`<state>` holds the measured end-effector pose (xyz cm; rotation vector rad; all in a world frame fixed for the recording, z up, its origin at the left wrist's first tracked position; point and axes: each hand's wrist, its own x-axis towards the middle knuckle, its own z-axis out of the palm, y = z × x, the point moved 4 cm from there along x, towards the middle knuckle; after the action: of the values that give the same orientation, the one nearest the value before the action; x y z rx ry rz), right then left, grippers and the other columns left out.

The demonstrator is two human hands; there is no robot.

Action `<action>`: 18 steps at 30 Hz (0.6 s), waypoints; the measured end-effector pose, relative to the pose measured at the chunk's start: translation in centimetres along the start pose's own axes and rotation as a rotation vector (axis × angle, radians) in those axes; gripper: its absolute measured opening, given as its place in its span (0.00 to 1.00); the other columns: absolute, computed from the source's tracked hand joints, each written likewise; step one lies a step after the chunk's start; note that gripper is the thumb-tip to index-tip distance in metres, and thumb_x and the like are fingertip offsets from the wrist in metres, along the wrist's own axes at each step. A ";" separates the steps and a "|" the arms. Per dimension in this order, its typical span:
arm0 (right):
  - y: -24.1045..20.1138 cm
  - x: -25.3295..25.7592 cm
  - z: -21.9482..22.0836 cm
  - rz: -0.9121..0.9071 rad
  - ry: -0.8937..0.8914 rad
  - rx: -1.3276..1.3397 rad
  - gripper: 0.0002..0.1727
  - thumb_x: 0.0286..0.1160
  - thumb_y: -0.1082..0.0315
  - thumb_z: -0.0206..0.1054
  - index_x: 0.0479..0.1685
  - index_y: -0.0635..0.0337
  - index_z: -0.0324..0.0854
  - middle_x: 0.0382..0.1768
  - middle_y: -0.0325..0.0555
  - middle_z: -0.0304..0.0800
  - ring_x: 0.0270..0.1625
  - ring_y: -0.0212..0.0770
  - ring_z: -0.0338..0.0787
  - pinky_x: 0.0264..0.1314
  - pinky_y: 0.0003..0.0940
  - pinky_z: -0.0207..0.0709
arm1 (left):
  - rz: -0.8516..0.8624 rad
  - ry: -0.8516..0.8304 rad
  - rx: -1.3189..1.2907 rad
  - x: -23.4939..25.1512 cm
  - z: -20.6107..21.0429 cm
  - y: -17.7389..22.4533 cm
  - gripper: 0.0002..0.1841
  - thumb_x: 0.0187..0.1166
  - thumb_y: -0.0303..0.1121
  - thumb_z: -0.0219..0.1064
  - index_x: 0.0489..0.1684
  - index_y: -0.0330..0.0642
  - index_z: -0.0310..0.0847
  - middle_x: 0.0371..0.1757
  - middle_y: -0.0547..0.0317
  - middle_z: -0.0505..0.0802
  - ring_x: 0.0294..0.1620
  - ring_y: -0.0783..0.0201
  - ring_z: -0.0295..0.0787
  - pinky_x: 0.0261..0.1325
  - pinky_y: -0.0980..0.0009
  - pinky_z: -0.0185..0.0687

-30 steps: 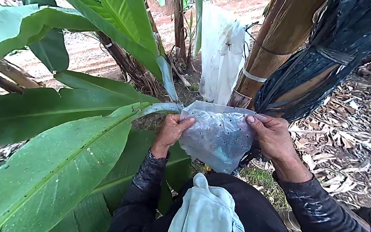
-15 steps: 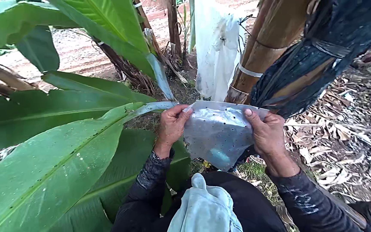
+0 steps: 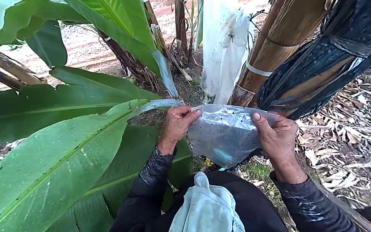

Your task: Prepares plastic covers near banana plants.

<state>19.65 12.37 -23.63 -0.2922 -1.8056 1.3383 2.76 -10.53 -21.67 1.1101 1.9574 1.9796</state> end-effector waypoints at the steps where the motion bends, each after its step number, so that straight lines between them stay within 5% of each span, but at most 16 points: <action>1: -0.1 -0.1 0.0 -0.021 -0.001 -0.027 0.11 0.80 0.60 0.71 0.31 0.55 0.86 0.25 0.28 0.88 0.27 0.20 0.86 0.34 0.21 0.83 | -0.001 0.016 0.007 -0.1 0.0 -0.1 0.04 0.76 0.29 0.75 0.34 0.40 0.91 0.25 0.59 0.90 0.20 0.71 0.81 0.24 0.75 0.81; 6: -0.9 -0.4 0.2 -0.050 -0.077 -0.103 0.13 0.77 0.57 0.73 0.47 0.57 0.88 0.36 0.33 0.93 0.38 0.22 0.91 0.44 0.23 0.87 | -0.025 0.109 0.059 -0.7 -0.6 -0.6 0.13 0.73 0.40 0.79 0.22 0.47 0.84 0.17 0.65 0.83 0.13 0.74 0.72 0.16 0.78 0.70; 8: -2.2 -0.8 0.3 -0.137 -0.104 -0.302 0.24 0.74 0.53 0.75 0.62 0.60 0.83 0.53 0.45 0.92 0.53 0.35 0.92 0.57 0.36 0.87 | -0.016 0.100 0.115 -0.8 -0.7 -0.6 0.15 0.73 0.41 0.79 0.20 0.46 0.83 0.16 0.64 0.82 0.12 0.73 0.71 0.16 0.77 0.70; 10: -4.9 -0.9 1.3 -0.305 -0.176 -0.445 0.32 0.75 0.54 0.74 0.72 0.67 0.77 0.71 0.62 0.81 0.72 0.54 0.82 0.72 0.51 0.78 | 0.021 0.022 0.170 -0.3 -0.1 0.1 0.14 0.72 0.36 0.80 0.19 0.42 0.83 0.16 0.62 0.84 0.14 0.71 0.74 0.18 0.75 0.73; 12: -6.8 -0.7 2.8 -0.341 -0.350 -0.440 0.30 0.79 0.51 0.70 0.74 0.63 0.77 0.75 0.56 0.80 0.79 0.53 0.78 0.79 0.52 0.73 | 0.038 -0.097 0.173 -0.4 1.5 1.1 0.12 0.68 0.31 0.82 0.21 0.39 0.85 0.17 0.60 0.85 0.15 0.70 0.76 0.19 0.74 0.74; 14: -6.2 0.0 4.1 -0.202 -0.559 -0.326 0.27 0.80 0.48 0.69 0.71 0.53 0.81 0.65 0.39 0.88 0.69 0.35 0.85 0.72 0.39 0.81 | 0.046 -0.214 0.159 -0.6 3.0 2.0 0.08 0.65 0.28 0.83 0.26 0.37 0.89 0.23 0.59 0.89 0.19 0.70 0.79 0.22 0.73 0.78; 15: -5.4 0.5 4.6 -0.139 -0.599 -0.238 0.20 0.80 0.51 0.70 0.63 0.51 0.86 0.51 0.34 0.92 0.53 0.28 0.90 0.58 0.31 0.87 | 0.046 -0.263 0.151 -0.6 3.3 2.4 0.08 0.63 0.27 0.84 0.29 0.36 0.90 0.26 0.58 0.91 0.21 0.70 0.82 0.25 0.73 0.81; 16: -4.7 0.8 4.9 -0.091 -0.588 -0.138 0.12 0.79 0.56 0.72 0.51 0.52 0.89 0.37 0.33 0.92 0.36 0.26 0.89 0.40 0.26 0.86 | 0.041 -0.318 0.148 -0.6 3.5 2.6 0.10 0.62 0.27 0.85 0.33 0.35 0.90 0.30 0.56 0.92 0.25 0.69 0.85 0.29 0.72 0.85; 18: -3.8 1.1 4.4 -0.051 -0.519 -0.037 0.07 0.82 0.62 0.69 0.45 0.54 0.90 0.30 0.33 0.90 0.28 0.26 0.86 0.31 0.23 0.82 | 0.022 -0.432 0.161 -0.4 3.2 2.3 0.13 0.65 0.26 0.83 0.46 0.34 0.90 0.38 0.55 0.95 0.33 0.68 0.91 0.40 0.70 0.92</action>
<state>16.81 8.61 -20.11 0.0959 -2.2459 1.4335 5.84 -8.51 -20.11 1.4568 1.8924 1.4497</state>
